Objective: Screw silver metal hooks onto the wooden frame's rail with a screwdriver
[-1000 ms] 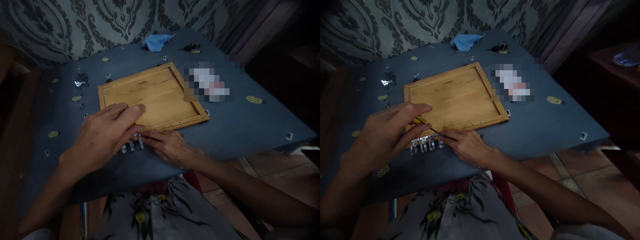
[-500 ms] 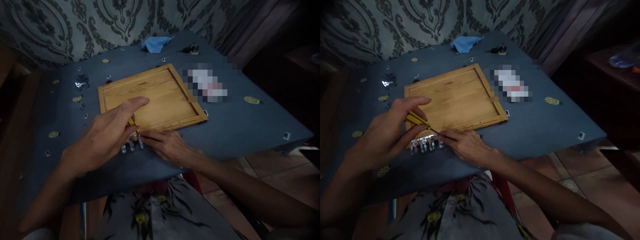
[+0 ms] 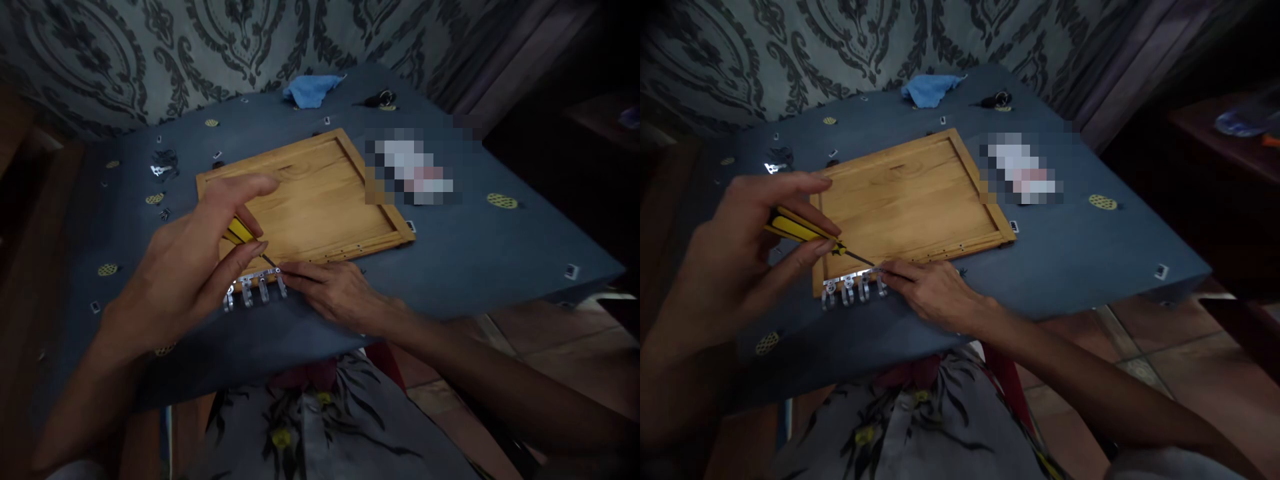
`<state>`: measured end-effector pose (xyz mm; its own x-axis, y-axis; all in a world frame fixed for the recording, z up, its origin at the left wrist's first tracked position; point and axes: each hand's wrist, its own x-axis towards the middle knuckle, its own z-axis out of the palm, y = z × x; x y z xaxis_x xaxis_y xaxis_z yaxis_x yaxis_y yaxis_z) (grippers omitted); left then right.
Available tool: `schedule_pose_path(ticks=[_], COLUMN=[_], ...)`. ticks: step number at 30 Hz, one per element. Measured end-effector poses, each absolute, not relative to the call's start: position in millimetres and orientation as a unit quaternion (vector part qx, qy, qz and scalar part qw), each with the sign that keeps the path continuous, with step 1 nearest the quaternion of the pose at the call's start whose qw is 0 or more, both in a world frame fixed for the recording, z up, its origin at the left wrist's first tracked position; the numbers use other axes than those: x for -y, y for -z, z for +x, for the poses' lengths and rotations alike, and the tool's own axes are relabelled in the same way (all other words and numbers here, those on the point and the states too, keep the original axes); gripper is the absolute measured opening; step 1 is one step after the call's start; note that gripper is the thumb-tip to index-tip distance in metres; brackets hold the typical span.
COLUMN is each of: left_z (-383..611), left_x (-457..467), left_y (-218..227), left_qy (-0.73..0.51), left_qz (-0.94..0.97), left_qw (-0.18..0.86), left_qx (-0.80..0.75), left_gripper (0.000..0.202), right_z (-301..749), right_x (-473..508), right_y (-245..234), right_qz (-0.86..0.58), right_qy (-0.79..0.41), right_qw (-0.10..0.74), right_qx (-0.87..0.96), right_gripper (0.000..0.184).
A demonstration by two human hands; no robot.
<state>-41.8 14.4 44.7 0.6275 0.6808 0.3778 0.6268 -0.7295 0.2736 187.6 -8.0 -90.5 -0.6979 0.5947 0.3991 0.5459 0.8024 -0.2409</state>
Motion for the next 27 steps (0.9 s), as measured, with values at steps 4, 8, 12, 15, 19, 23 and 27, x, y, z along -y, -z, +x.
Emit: schedule_pose_path(ticks=[4,8,12,15,19,23,27], left_z=[-39.3,-34.0,-31.6,-31.1,-30.2,-29.3,-27.8], left_x=[-13.9,-14.8,-15.7,-15.2,-13.8,-14.2,-16.0], left_y=[-40.8,-35.9,-33.7,-34.9,-36.0,-27.3,-16.8], left_qy=[-0.21,-0.208,-0.208,-0.209,-0.2,-0.235,-0.292], left_qz=[0.903,0.909,0.911,0.916,0.918,0.901,0.864], left_qw=[0.061,0.074,0.091,0.098,0.096,0.089,0.122], left_qx=[-0.369,-0.355,-0.345,-0.327,-0.327,-0.354,-0.393], left_gripper=[0.043,0.04,0.04,0.04,0.04,0.041,0.03], right_z=[188.5,188.2,187.8,188.0,188.1,187.9,188.3], right_x=[8.3,8.7,8.5,8.2,7.8,7.8,7.9], right_y=[90.3,89.6,88.9,89.2,90.2,90.9,91.1], right_qz=[-0.316,-0.315,-0.309,-0.305,-0.301,-0.306,-0.302], right_qy=[-0.055,-0.05,-0.04,-0.037,-0.031,-0.03,-0.037], right_qw=[0.218,0.226,0.245,0.247,0.249,0.246,0.238], right_qx=[0.922,0.92,0.918,0.919,0.92,0.919,0.922], right_gripper=[0.04,0.04,0.036,0.036,0.036,0.036,0.037])
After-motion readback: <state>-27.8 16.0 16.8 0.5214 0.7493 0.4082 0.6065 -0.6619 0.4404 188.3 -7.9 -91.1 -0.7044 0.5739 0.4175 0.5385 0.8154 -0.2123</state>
